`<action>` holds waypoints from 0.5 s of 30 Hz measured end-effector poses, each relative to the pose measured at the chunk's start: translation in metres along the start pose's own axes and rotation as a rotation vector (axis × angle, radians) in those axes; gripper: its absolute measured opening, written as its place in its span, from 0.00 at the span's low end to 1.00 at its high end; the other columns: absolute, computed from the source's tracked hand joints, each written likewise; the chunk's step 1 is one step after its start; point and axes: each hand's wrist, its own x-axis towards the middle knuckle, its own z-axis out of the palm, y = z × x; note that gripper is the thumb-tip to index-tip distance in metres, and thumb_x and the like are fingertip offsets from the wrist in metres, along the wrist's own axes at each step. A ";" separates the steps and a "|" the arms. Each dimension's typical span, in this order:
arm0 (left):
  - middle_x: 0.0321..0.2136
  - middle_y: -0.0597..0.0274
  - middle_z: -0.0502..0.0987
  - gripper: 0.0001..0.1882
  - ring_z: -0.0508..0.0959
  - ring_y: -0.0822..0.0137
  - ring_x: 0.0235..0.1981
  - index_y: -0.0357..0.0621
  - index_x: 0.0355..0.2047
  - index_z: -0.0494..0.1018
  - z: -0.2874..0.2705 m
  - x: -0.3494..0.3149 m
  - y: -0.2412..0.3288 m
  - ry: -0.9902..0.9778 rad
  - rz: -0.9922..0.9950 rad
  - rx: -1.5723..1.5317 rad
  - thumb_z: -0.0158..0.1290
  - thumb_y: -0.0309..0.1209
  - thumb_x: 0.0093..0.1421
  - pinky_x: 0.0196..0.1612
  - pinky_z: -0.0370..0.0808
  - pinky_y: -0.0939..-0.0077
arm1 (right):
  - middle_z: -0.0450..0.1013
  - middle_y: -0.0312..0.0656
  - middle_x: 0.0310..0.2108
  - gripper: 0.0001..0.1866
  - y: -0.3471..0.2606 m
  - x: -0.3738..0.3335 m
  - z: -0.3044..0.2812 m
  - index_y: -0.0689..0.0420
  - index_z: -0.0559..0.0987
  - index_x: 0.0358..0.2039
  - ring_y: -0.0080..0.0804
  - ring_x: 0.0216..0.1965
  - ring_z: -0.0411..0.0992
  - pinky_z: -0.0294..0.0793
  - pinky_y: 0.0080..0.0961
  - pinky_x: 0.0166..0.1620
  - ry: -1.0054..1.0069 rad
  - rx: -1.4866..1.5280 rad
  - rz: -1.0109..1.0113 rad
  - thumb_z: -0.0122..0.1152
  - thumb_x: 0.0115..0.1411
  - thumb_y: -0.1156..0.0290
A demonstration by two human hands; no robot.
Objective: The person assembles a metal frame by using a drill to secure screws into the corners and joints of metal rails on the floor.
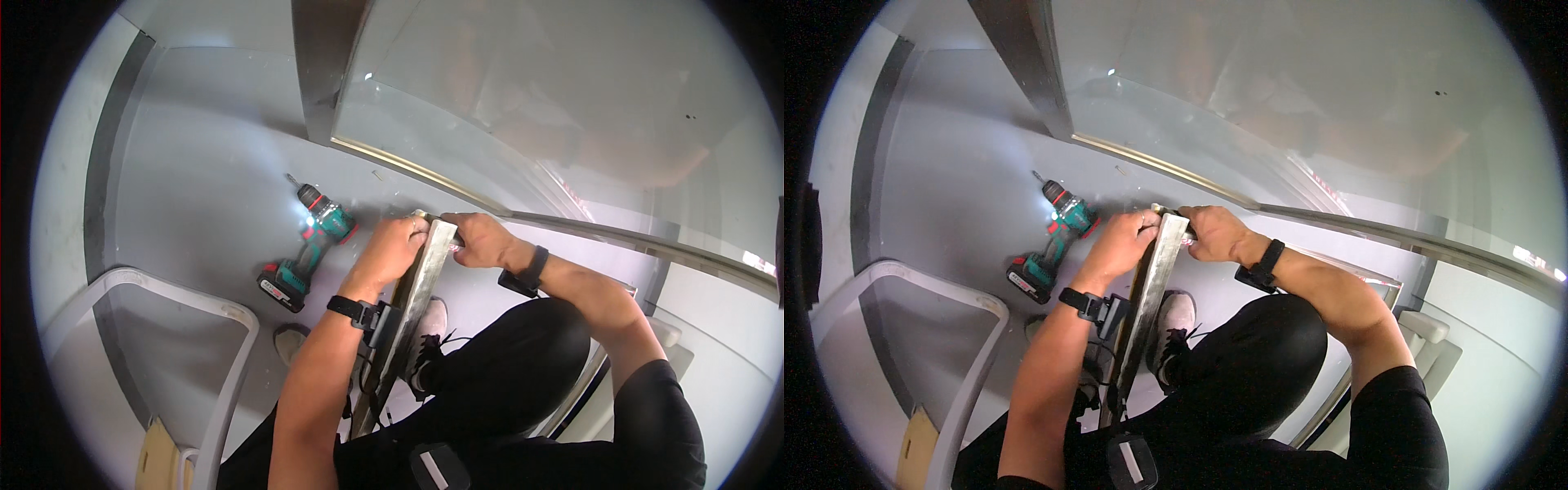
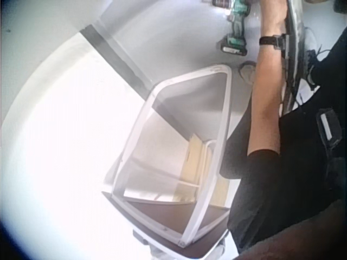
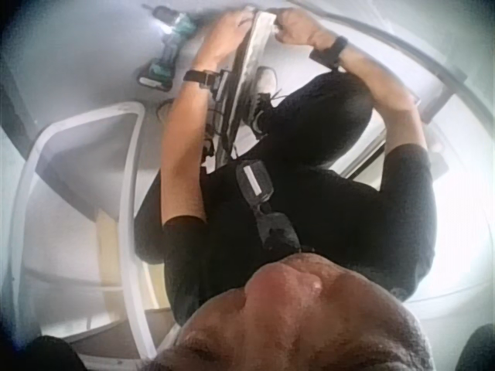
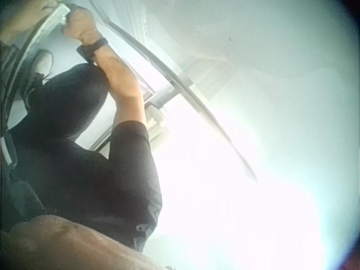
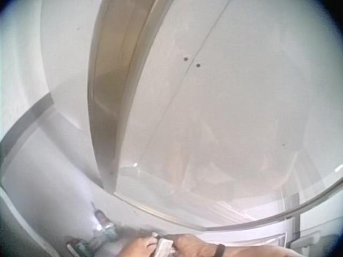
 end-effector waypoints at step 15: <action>0.44 0.40 0.79 0.17 0.80 0.43 0.44 0.41 0.47 0.77 0.036 -0.057 -0.067 0.378 -0.324 0.570 0.50 0.38 0.65 0.48 0.77 0.50 | 0.76 0.59 0.35 0.20 0.036 0.014 0.058 0.64 0.77 0.39 0.59 0.41 0.74 0.75 0.46 0.48 0.335 -0.051 -0.038 0.61 0.44 0.70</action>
